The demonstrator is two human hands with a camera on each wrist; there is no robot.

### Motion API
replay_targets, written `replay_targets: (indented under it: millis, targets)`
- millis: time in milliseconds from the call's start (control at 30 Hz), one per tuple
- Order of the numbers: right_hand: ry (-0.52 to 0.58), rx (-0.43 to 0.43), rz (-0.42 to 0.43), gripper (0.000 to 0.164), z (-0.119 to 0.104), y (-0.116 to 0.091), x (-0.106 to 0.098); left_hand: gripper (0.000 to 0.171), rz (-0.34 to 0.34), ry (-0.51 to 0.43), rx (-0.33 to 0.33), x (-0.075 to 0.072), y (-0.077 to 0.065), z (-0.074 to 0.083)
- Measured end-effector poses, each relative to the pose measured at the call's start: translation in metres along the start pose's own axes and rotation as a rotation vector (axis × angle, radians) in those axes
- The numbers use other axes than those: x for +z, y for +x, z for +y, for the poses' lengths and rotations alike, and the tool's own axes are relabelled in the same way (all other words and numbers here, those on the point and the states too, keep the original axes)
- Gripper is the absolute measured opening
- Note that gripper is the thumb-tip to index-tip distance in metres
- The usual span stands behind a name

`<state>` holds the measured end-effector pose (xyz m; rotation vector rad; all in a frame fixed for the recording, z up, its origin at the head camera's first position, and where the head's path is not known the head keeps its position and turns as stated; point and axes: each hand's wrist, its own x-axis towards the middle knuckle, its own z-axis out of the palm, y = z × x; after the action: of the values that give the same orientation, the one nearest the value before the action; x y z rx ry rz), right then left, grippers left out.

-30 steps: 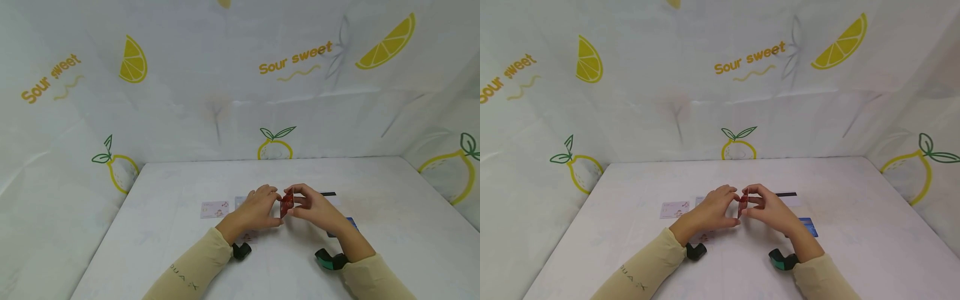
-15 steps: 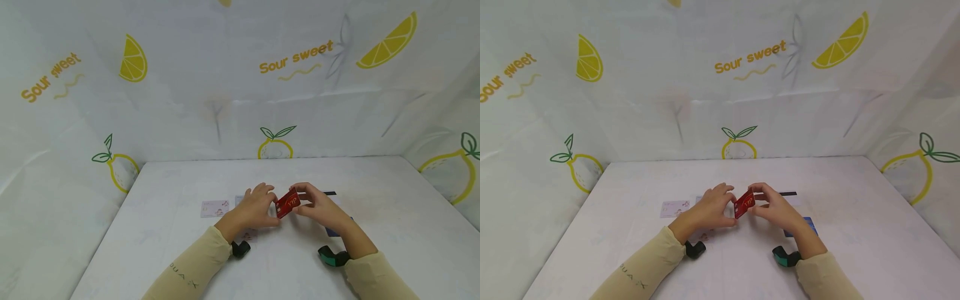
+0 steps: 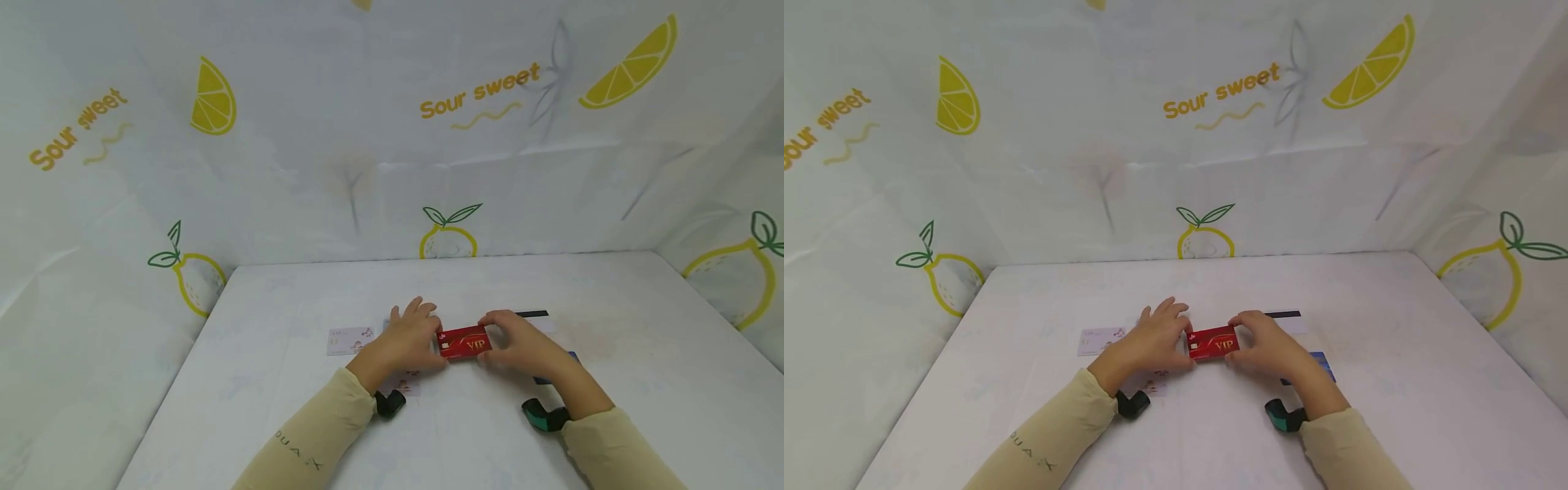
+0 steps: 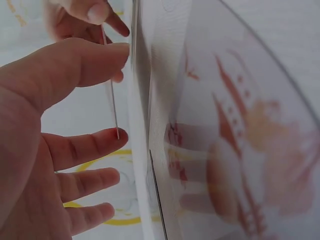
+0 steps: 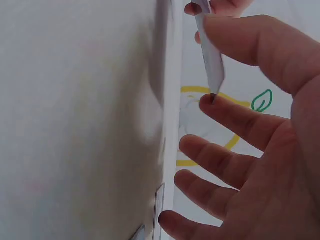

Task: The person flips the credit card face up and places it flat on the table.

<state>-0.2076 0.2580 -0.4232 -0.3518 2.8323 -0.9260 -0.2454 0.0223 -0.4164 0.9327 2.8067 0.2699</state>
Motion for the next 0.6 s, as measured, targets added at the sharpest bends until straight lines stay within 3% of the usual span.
replay_targets:
  millis: [267,600]
  targets:
    - [-0.124,0.048,-0.037,0.056,-0.008,-0.002,0.008,0.046,-0.062,0.005,-0.007,-0.001,-0.001,-0.001]
    - [-0.17,0.076,-0.056,0.055,-0.015,-0.002,0.008,0.046,-0.061,-0.01,0.002,0.0,-0.004,-0.004]
